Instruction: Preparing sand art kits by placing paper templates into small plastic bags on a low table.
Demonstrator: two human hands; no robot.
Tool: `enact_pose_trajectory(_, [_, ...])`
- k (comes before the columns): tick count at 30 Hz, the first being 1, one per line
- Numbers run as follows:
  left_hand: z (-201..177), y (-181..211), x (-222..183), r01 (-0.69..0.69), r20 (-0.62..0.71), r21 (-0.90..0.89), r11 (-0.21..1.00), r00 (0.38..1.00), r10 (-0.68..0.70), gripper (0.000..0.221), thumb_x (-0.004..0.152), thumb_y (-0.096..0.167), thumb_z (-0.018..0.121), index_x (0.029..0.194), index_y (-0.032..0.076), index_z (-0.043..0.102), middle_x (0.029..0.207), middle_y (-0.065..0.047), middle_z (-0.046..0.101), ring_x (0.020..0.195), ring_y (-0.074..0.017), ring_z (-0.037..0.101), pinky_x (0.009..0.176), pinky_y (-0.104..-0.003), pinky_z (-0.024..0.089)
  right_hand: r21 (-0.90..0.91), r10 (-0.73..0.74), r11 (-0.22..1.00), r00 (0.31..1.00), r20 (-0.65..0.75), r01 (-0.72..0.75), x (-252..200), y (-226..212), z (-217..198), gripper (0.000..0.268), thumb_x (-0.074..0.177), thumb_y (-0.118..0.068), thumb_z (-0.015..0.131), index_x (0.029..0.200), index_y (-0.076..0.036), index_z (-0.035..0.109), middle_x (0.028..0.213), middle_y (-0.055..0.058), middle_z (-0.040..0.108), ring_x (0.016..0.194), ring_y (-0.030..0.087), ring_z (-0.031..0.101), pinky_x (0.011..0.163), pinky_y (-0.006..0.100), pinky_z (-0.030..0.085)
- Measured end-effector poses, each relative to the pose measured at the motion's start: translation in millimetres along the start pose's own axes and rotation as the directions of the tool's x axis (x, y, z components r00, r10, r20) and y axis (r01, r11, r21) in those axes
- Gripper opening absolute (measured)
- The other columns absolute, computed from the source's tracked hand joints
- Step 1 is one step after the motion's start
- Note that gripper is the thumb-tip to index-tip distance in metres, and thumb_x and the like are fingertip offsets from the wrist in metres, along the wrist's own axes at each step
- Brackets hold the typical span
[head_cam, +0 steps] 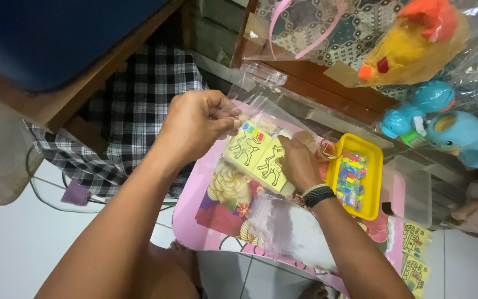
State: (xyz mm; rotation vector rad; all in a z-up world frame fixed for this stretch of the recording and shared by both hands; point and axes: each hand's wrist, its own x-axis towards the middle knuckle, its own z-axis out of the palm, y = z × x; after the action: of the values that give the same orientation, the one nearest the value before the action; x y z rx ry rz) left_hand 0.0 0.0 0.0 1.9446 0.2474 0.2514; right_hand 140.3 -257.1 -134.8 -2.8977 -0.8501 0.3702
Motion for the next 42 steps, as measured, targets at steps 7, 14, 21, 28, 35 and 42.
enact_pose_trajectory(7, [1,0,2,-0.003,0.002,0.055,0.998,1.000,0.003,0.017,0.083,0.003,0.077,0.099,0.008,0.079,0.075,-0.013,0.078,0.071,-0.0254,0.078,0.065,-0.037,0.063,-0.081,-0.060,0.995,0.998,-0.009,0.060,7,6,10,0.065,0.087,-0.017,0.074,0.147,-0.005,0.052,0.127,0.021,0.058,0.118,0.045,0.059,0.095,0.056,0.054])
enact_pose_trajectory(14, [4,3,2,0.005,-0.005,0.070,0.998,1.000,-0.005,0.017,0.082,0.006,0.078,0.099,0.009,0.079,0.075,-0.010,0.078,0.073,-0.0254,0.078,0.068,-0.037,0.062,-0.107,-0.035,0.994,0.999,-0.033,0.031,0,7,5,0.057,0.088,-0.016,0.073,0.141,-0.014,0.050,0.111,0.017,0.062,0.107,0.045,0.065,0.089,0.055,0.054])
enact_pose_trajectory(21, [15,2,5,0.010,-0.001,0.100,0.995,1.000,-0.010,0.017,0.081,0.009,0.079,0.098,0.014,0.081,0.076,-0.006,0.078,0.077,-0.0263,0.078,0.074,-0.040,0.060,0.301,0.002,0.952,0.982,-0.190,0.057,-34,31,-34,0.018,0.077,-0.015,0.085,0.091,-0.012,0.074,0.074,0.014,0.073,0.079,0.038,0.073,0.074,0.043,0.054])
enact_pose_trajectory(28, [48,-3,12,0.073,0.070,0.129,0.989,0.994,-0.083,0.018,0.079,0.017,0.080,0.096,0.023,0.081,0.078,0.002,0.079,0.079,-0.0215,0.078,0.075,-0.034,0.060,0.416,0.014,0.903,0.962,-0.271,0.104,-109,45,-116,0.014,0.083,-0.013,0.082,0.076,-0.004,0.075,0.050,0.011,0.065,0.045,0.020,0.064,0.051,0.028,0.050])
enact_pose_trajectory(35, [81,20,-5,0.152,0.242,-0.138,0.979,0.963,-0.116,0.017,0.080,0.003,0.078,0.097,0.002,0.076,0.079,-0.010,0.077,0.068,-0.0154,0.072,0.066,-0.027,0.060,0.791,0.324,0.584,0.841,-0.433,0.183,-160,84,-129,0.003,0.098,0.003,0.067,0.100,0.001,0.068,0.077,0.010,0.065,0.062,0.015,0.063,0.056,0.024,0.052])
enact_pose_trajectory(42, [118,48,-36,0.102,0.360,-0.134,0.986,0.932,-0.047,0.012,0.080,-0.002,0.079,0.091,-0.003,0.077,0.073,-0.006,0.074,0.062,-0.0114,0.066,0.059,-0.023,0.055,0.815,0.354,0.463,0.771,-0.530,0.348,-182,69,-146,0.022,0.099,0.009,0.066,0.088,-0.005,0.054,0.075,0.001,0.058,0.064,0.007,0.060,0.052,0.017,0.043])
